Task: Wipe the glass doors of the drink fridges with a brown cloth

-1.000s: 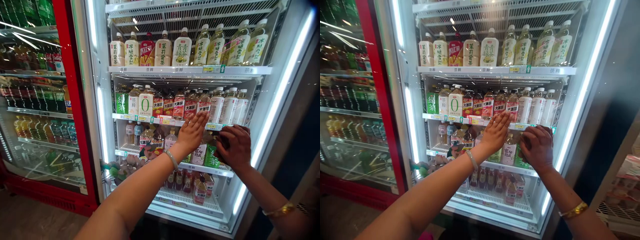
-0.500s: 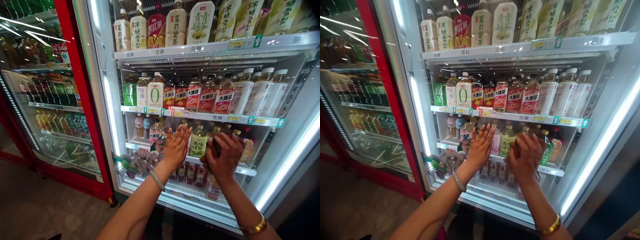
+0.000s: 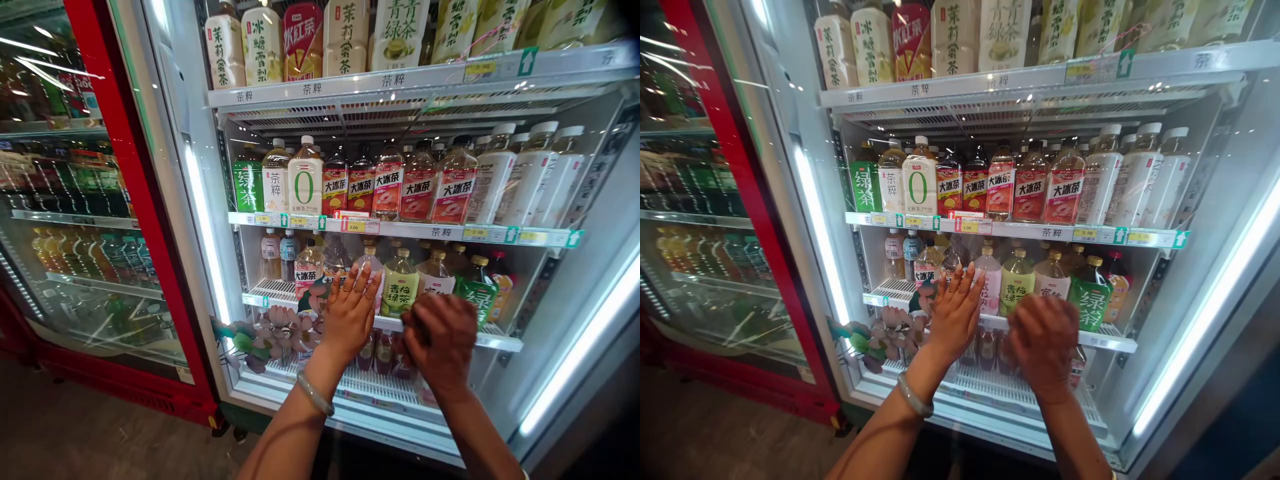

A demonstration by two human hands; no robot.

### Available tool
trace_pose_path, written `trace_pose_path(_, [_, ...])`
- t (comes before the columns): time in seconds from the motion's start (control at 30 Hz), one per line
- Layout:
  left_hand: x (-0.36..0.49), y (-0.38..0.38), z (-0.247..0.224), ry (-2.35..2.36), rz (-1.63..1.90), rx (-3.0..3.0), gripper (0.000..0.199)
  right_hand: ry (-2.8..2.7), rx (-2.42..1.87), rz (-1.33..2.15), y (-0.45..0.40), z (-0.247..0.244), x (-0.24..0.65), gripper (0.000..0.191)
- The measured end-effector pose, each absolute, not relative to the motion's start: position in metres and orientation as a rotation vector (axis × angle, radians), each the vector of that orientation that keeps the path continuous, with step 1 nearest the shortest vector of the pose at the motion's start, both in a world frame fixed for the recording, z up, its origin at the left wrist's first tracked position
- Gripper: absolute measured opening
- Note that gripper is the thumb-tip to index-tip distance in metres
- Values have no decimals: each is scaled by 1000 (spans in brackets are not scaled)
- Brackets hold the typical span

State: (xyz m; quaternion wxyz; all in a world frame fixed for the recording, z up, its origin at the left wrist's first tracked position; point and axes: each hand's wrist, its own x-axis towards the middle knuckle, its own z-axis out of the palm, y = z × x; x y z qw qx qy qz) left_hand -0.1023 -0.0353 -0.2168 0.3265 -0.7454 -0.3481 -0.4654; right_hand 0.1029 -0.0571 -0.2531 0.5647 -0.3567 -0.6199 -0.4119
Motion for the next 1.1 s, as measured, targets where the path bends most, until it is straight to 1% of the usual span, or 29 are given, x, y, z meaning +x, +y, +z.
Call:
trace_pose_path(0.07, [-100, -37, -216, -930, -1234, -1952, 64, -1221, -899, -914, -53, -226, 100, 55])
trace_pose_path(0.1, [-99, -37, -216, -925, -1237, -1960, 64, -1151, -915, -893, -51, -214, 93, 55])
trace_pose_path(0.17, [-100, -37, -216, -909, -1249, -1980, 66, -1180, -913, -879, -49, -200, 74, 49])
trace_pose_path(0.27, [-105, -36, -216, -916, -1322, -1971, 69, -1404, -842, -873, -49, -209, 40, 39])
trace_pose_path(0.37, [-108, -34, -217, -933, -1355, -1971, 70, -1479, -751, -853, -49, -227, 23, 36])
trace_pose_path(0.43, [-109, -34, -218, -933, -1344, -1972, 69, -1491, -691, -838, -49, -229, 27, 39])
trace_pose_path(0.5, [-107, -34, -218, -949, -1343, -1947, 68, -1452, -665, -815, -49, -222, 43, 49])
trace_pose_path(0.6, [-104, -36, -218, -991, -1335, -1919, 66, -1220, -739, -789, -48, -208, 72, 65])
trace_pose_path(0.67, [-101, -38, -218, -1015, -1348, -1919, 64, -1128, -798, -824, -46, -205, 83, 67])
trace_pose_path(0.77, [-93, -46, -214, -1018, -1420, -1958, 64, -1186, -827, -855, -48, -210, 78, 62])
trace_pose_path(0.87, [-82, -57, -211, -819, -1421, -2128, 67, -1313, -770, -647, -57, -213, 57, 51])
trace_pose_path(0.93, [-74, -63, -211, -699, -1417, -2222, 66, -1395, -695, -457, -66, -211, 46, 51])
trace_pose_path(1.03, [-62, -63, -217, -736, -1432, -2209, 66, -1445, -670, -251, -78, -202, 42, 54])
trace_pose_path(1.1, [-56, -58, -222, -786, -1396, -2144, 74, -1436, -677, -191, -83, -195, 49, 53])
